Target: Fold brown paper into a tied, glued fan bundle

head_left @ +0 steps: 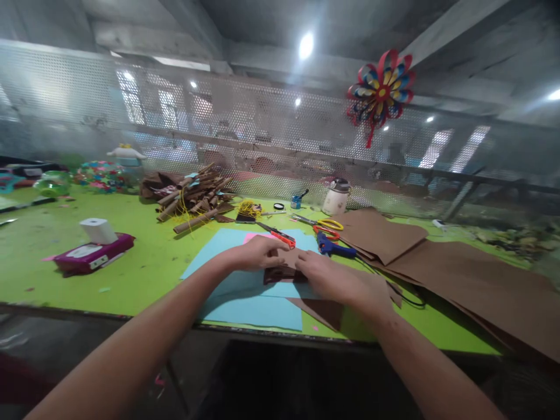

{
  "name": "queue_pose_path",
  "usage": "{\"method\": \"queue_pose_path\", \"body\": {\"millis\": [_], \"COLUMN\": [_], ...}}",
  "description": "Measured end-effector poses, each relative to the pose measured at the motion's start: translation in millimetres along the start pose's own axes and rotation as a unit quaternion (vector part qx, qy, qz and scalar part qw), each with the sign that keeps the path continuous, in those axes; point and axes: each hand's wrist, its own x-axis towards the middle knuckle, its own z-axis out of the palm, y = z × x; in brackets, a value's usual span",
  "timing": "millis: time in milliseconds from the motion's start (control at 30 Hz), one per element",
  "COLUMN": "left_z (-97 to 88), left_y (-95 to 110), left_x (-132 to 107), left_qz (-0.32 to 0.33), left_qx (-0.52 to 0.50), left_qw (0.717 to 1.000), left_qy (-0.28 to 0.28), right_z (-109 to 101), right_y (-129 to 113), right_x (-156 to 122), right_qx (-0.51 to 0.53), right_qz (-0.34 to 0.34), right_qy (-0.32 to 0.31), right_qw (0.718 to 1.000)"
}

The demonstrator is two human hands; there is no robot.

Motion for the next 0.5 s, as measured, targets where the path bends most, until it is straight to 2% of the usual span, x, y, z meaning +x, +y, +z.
{"method": "queue_pose_path", "body": {"millis": [167, 267, 367, 500], "left_z": [-9.8, -13.5, -12.9, -7.9], "left_y": [0.2, 1.0, 0.4, 0.0], "left_x": [1.8, -2.9, -7.9, -10.7], "left_qz": [-0.043, -0.025, -0.021, -0.077], "left_qx": [-0.099, -0.194, -0.288, -0.404], "left_qw": [0.994, 0.98, 0.956, 0.908], "left_qy": [-0.027, -0.046, -0.058, -0.084], "right_z": [-0.3, 0.5, -0.6, -6.3], "right_y": [3.3, 3.9, 4.5, 5.7], "right_x": [8.3, 12.0, 15.1, 21.0], "right_qx": [-0.008, -0.014, -0.034, -0.051], "right_qz": [-0.019, -0.031, -0.035, -0.052], "right_qy": [0.074, 0.106, 0.13, 0.153], "right_qw": [0.997, 0.994, 0.99, 0.986]}}
